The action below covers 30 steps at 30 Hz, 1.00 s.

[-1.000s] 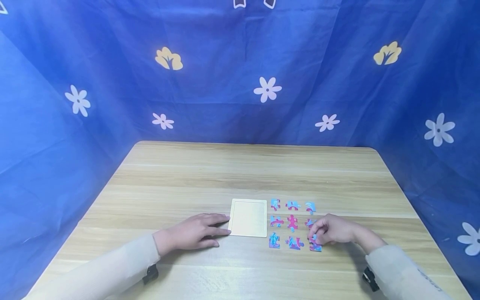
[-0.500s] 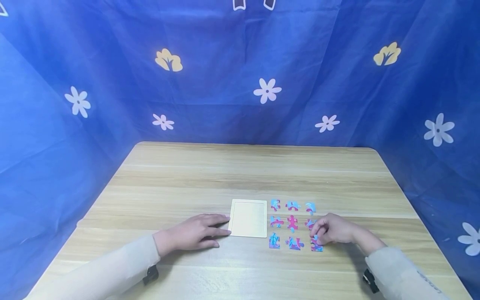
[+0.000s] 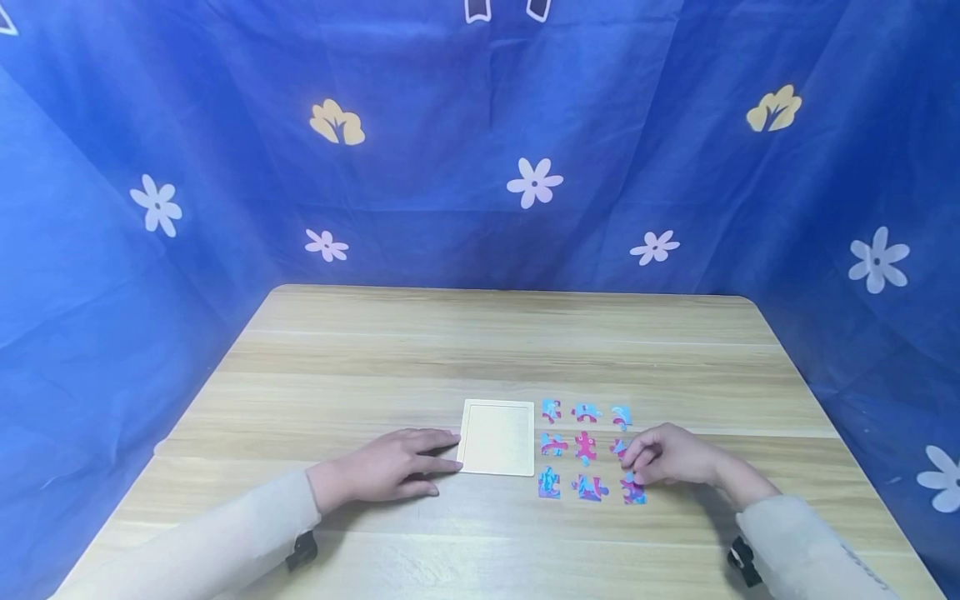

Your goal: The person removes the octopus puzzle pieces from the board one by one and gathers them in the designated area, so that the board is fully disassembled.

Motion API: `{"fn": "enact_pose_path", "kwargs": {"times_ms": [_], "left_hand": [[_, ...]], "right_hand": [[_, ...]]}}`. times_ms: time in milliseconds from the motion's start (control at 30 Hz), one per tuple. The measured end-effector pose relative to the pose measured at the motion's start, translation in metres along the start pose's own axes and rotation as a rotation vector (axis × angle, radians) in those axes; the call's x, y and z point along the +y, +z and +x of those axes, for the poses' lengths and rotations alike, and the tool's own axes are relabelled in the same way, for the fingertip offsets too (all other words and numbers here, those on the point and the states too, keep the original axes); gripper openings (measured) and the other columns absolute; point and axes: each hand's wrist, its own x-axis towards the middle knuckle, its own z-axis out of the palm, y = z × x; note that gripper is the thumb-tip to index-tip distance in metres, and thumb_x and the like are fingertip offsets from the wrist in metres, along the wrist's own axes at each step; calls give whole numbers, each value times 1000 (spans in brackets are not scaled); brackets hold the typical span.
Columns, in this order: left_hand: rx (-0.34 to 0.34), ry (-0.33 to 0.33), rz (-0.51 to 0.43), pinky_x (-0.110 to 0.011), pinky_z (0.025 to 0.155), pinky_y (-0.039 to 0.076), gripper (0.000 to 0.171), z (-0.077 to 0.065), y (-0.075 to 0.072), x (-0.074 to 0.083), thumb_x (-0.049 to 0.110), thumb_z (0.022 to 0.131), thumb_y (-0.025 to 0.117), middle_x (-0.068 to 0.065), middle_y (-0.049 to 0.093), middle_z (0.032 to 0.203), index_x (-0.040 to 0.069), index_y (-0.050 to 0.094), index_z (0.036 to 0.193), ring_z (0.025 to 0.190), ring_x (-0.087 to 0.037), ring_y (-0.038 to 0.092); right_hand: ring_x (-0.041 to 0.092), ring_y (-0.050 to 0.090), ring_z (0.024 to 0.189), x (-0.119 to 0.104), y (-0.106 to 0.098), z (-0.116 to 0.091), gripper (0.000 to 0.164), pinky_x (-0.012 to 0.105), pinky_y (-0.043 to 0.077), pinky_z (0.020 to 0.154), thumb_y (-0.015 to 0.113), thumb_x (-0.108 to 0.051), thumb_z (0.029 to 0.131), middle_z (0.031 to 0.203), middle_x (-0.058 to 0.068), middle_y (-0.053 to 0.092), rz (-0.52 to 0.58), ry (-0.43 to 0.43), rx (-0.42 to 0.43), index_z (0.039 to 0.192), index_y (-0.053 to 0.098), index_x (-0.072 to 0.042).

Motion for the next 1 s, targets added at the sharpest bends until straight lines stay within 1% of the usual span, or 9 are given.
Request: {"fn": "enact_pose_path", "kwargs": {"times_ms": [133,200,267,367,433,533,700,867,1000], "left_hand": [[-6,-8,1,-43,106,36,45,0,-1,1,45,94,54,-10,43,144,24,57,134,131,-27,41],[-8,-9,0,-43,106,36,45,0,-1,1,45,94,54,-10,44,144,24,57,134,131,-26,41],[-8,-8,1,-43,106,36,45,0,-1,1,45,94,55,-10,44,144,24,57,134,131,-26,41],[-4,-4,-4,-43,106,36,45,0,-1,1,44,94,55,-11,44,144,24,58,133,131,-27,42],[-1,-3,-9,-43,106,36,45,1,-1,1,44,94,55,-11,44,143,23,58,133,131,-27,42],[4,-5,-24,-43,106,36,45,0,-1,1,44,94,55,-11,44,143,23,58,133,130,-27,42],[9,-12,-58,-44,106,36,45,1,-2,0,44,93,57,-12,45,143,22,58,133,130,-28,42],[3,-59,-98,-42,108,33,48,3,-3,0,45,93,57,-10,43,144,22,56,135,132,-25,40],[52,-108,-127,-45,107,34,49,3,-6,-2,44,92,59,-11,44,143,18,57,134,131,-27,41]], "right_hand": [[5,44,57,2,-4,0,28,16,34,47,69,-4,85,91,13,63,58,-27,-22,108,62,10],[6,46,59,2,-5,1,30,17,36,47,67,-5,87,95,15,64,85,-41,-25,111,60,11],[7,51,64,2,-6,2,32,17,41,49,66,-6,88,99,16,64,112,-46,-19,114,59,11],[12,59,75,0,-4,5,34,21,51,59,64,-7,90,103,18,63,154,-47,1,117,56,12],[18,62,84,-2,-1,8,36,26,55,67,65,-8,90,105,19,63,175,-49,27,118,55,13],[25,63,92,-7,3,14,40,34,56,76,66,-11,90,106,20,62,170,-59,78,119,53,13],[30,63,90,-14,12,28,41,38,56,75,66,-16,90,107,19,62,101,-79,161,123,55,8],[36,62,94,-27,20,41,42,43,56,76,65,-21,92,110,19,62,82,-95,229,126,55,2],[36,60,102,-40,25,48,49,43,54,82,66,-23,91,115,22,61,101,-129,274,129,52,5]]}}
